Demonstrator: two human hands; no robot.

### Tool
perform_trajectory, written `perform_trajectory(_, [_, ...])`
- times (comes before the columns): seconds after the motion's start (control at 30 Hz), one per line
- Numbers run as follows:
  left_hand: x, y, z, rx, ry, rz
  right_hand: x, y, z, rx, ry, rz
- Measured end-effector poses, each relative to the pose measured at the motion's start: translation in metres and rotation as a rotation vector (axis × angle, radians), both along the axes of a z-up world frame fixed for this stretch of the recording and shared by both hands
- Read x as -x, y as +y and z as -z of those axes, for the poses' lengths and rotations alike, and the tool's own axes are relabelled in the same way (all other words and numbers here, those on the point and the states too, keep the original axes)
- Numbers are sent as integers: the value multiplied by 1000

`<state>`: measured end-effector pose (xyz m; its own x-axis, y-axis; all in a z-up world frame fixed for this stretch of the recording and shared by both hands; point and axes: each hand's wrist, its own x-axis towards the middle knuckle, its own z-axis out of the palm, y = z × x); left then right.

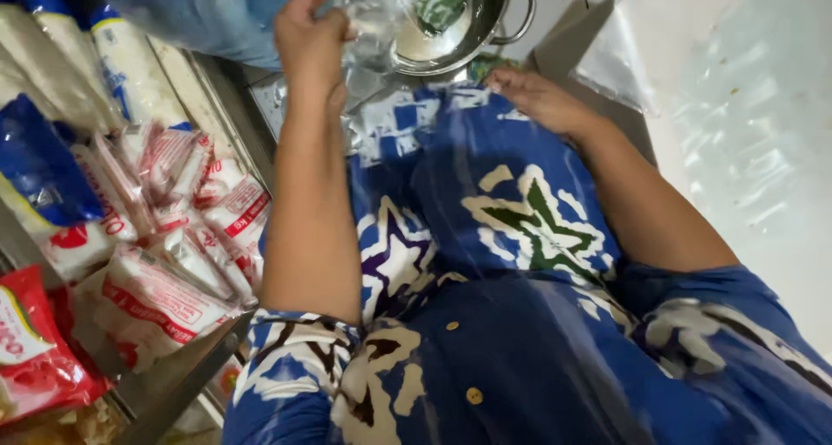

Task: The person fills small plastic bags with water from a cup and ties each bag shut with a rubber band.

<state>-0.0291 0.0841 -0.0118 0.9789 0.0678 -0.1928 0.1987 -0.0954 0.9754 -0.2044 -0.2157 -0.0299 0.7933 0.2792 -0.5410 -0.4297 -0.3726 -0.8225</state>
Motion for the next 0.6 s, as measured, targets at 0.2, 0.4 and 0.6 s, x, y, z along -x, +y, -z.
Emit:
perform_trajectory(0.2, [15, 19, -38, -101, 67, 37, 170, -93, 359, -57, -503, 39])
perform_trajectory(0.4, [26, 29, -61, 11, 119, 28, 177, -36, 392, 465, 202, 141])
perform_trajectory(0.6, [26, 28, -63, 43, 175, -2, 170, -54, 360, 796, -110, -108])
